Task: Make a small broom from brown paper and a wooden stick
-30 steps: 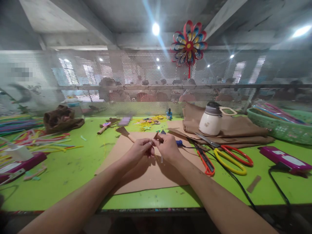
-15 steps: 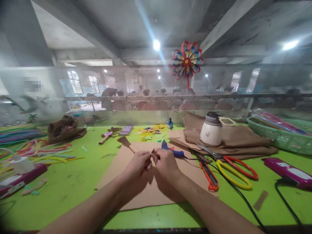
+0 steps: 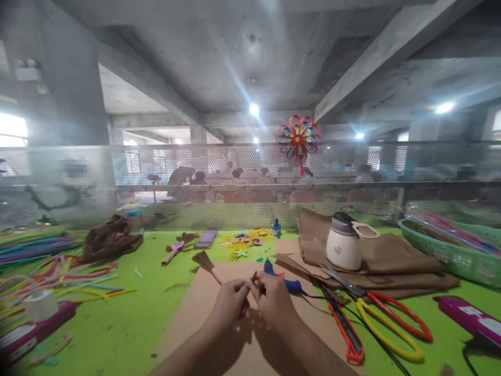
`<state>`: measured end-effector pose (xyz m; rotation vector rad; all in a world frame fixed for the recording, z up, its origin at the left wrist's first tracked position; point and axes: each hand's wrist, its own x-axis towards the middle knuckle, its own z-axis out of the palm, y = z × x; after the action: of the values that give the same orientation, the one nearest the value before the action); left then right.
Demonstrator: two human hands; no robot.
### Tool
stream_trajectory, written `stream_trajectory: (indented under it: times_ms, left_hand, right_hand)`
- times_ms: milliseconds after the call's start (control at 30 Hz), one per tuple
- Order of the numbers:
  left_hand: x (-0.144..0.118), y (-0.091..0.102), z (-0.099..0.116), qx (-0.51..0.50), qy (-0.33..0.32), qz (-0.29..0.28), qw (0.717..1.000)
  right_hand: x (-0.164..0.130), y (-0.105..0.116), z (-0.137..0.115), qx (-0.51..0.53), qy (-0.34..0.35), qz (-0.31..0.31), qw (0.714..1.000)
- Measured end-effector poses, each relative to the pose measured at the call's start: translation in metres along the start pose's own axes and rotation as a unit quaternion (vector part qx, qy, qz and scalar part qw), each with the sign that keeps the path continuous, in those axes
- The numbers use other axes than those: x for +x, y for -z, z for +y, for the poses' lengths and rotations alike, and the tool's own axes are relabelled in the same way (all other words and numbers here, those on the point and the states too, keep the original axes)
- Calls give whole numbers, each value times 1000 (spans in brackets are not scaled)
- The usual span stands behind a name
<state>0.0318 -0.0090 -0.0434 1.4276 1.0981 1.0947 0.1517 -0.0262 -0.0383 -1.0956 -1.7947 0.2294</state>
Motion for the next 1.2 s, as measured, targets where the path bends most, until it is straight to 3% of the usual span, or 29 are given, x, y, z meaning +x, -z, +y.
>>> stream_trajectory:
  times_ms: [100,300,467,767,1000,1200]
  left_hand:
    - [2,-1,-6,11,-11,15,1000]
    - [4,5,-20,144,-137,30,980]
    - [0,9,-16,208,-147,45,966]
    - [0,3,-14,124,-128,72,981]
    - [4,1,-10,-20,-74,23,997]
    - [0,-3,-3,-14,-63,-2,998]
  right_hand:
    - [-1,-2,2,6,-7,-1,1000]
    - [-2,-5,4,-27,-10,15,999]
    - [-6,-11,2,-36,17,16,999]
    - [-5,-11,2,-17,23,25,999]
    - [4,4,-7,30,-37,7,999]
    - [7,8,-10,154,-112,-17,982]
